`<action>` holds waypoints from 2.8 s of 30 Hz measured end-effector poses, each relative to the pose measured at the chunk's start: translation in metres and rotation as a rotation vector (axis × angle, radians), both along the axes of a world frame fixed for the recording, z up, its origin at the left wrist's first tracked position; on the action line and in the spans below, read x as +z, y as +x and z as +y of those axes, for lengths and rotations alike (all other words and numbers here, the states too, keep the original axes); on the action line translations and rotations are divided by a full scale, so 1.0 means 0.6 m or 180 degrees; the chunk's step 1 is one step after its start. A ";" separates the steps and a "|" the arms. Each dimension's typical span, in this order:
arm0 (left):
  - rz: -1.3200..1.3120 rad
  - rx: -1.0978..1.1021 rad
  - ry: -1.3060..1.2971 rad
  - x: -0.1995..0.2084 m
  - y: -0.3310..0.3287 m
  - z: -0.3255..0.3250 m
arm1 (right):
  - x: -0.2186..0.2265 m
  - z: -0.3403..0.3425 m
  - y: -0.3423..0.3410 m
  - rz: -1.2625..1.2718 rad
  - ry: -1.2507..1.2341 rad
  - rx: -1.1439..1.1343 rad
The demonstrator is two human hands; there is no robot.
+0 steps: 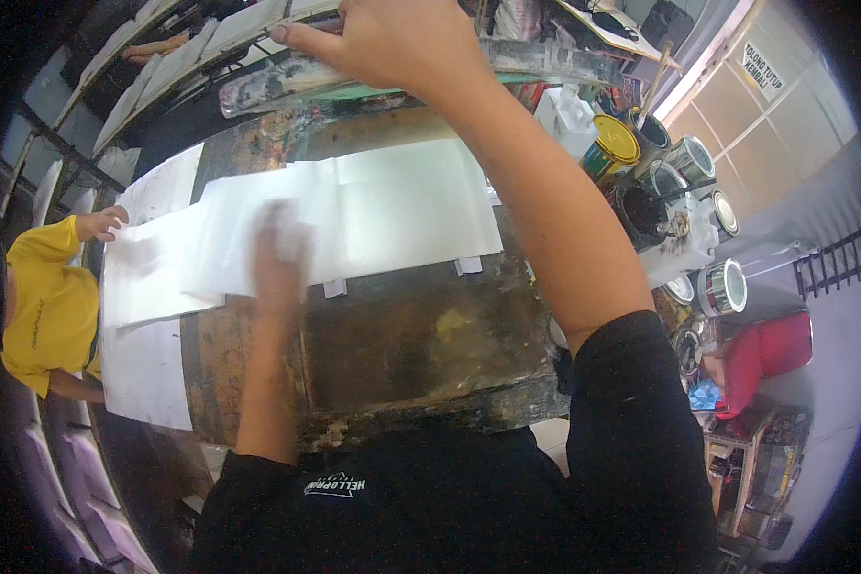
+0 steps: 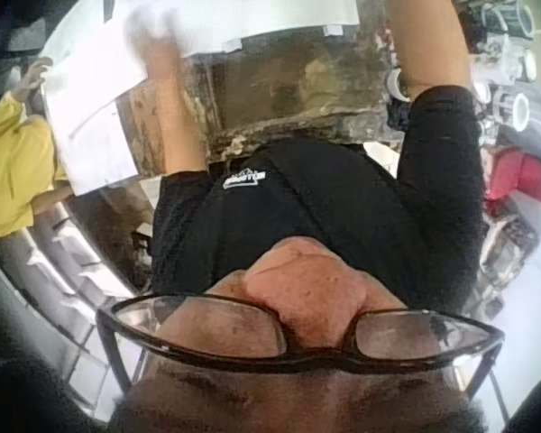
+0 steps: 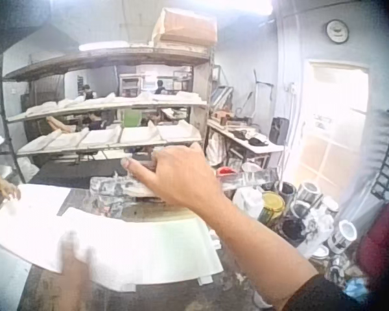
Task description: The person performs screen printing by placing white paper under a screen, applying green ink with a squeegee, and pulling the ink across the screen to transfer the design onto the paper. The process is repeated for multiple sheets.
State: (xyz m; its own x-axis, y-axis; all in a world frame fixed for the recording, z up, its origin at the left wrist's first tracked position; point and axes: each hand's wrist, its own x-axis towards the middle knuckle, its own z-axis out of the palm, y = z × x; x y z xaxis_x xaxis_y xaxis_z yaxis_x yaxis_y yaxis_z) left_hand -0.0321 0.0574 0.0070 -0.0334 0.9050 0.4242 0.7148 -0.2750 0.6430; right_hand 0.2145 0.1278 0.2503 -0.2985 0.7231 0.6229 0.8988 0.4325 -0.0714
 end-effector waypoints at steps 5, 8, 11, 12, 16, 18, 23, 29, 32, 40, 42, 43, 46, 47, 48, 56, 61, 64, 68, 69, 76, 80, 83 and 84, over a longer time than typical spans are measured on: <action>0.1552 -0.1184 -0.0122 -0.098 0.228 -0.035 | 0.045 -0.005 -0.014 -0.0044 -0.0351 -0.0018; 0.1758 -0.1081 -0.0278 -0.101 0.255 -0.037 | 0.033 0.011 -0.015 0.0069 -0.0207 -0.0049; 0.1689 -0.1140 -0.0386 -0.103 0.257 -0.034 | 0.046 0.012 -0.009 0.0048 -0.0282 0.0047; 0.1660 -0.1144 -0.0418 -0.106 0.257 -0.034 | 0.052 0.014 -0.010 0.0017 -0.0350 -0.0009; 0.1654 -0.1285 -0.0462 -0.105 0.264 -0.029 | 0.058 0.035 0.003 -0.0156 -0.0228 -0.0313; 0.1276 -0.1275 -0.0710 -0.103 0.256 -0.016 | 0.057 0.035 -0.001 -0.0180 -0.0267 -0.0174; 0.1110 -0.1389 -0.0724 -0.051 0.246 0.004 | 0.049 0.033 0.001 -0.0115 -0.0470 -0.0104; 0.1732 -0.1246 -0.0132 -0.105 0.256 -0.016 | 0.043 0.019 -0.006 0.0132 -0.0269 0.0064; 0.1602 -0.1257 -0.0135 -0.108 0.261 -0.023 | 0.051 0.008 -0.006 0.0037 -0.0324 -0.0081; 0.1692 -0.1303 -0.0224 -0.098 0.261 -0.040 | 0.035 0.022 -0.007 -0.0036 0.0240 -0.0047; 0.1766 -0.1286 -0.0195 -0.095 0.259 -0.041 | 0.025 0.013 -0.005 -0.0220 0.0207 0.0036; 0.1804 -0.1287 -0.0119 -0.097 0.260 -0.041 | 0.024 0.015 -0.005 -0.0140 0.0106 -0.0017; 0.1877 -0.1199 -0.0068 -0.108 0.250 -0.034 | 0.014 0.021 -0.008 0.0215 -0.0038 -0.0142; 0.1358 -0.1040 -0.0141 -0.083 0.235 -0.026 | 0.011 0.018 -0.012 0.0230 0.0083 0.0007; 0.0870 -0.0834 0.0139 -0.048 0.222 -0.022 | 0.023 -0.001 -0.012 0.0183 -0.0364 -0.0083; -0.2837 -0.1118 -0.0684 0.117 0.035 -0.053 | -0.143 -0.121 -0.008 -0.0395 -0.0548 0.0079; -0.0988 -0.0450 -0.0733 -0.023 0.027 -0.112 | -0.300 -0.168 0.018 -0.0705 -0.1284 0.0260; 0.0098 -0.0098 -0.0585 -0.066 0.020 -0.133 | -0.346 -0.217 0.013 -0.0504 -0.1666 0.0176; 0.0145 -0.0087 -0.0359 -0.089 0.020 -0.138 | -0.391 -0.236 -0.008 -0.0546 -0.1698 -0.0043; 0.0077 -0.0118 -0.0450 -0.085 0.020 -0.139 | -0.393 -0.231 -0.010 -0.0525 -0.1589 -0.0042; 0.0202 -0.0208 -0.0518 -0.082 0.017 -0.140 | -0.426 0.015 -0.005 -0.0527 -0.1071 -0.0204; 0.0006 -0.0200 -0.0442 -0.076 0.015 -0.140 | -0.387 0.194 -0.004 -0.0776 -0.1855 -0.0137; -0.0326 -0.0219 -0.0491 -0.079 0.017 -0.141 | -0.347 0.271 0.009 -0.0735 -0.2086 -0.0059; -0.0435 -0.0237 -0.0549 -0.074 0.020 -0.141 | -0.343 0.278 0.012 -0.0707 -0.2009 -0.0156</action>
State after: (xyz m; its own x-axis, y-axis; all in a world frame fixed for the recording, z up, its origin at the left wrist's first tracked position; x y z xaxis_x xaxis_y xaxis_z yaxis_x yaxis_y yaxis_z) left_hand -0.0200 -0.0273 -0.0376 -0.0103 0.9658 0.2593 0.5997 -0.2015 0.7745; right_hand 0.2215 0.2945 0.0445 -0.3282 0.9446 0.0037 0.9389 0.3267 -0.1083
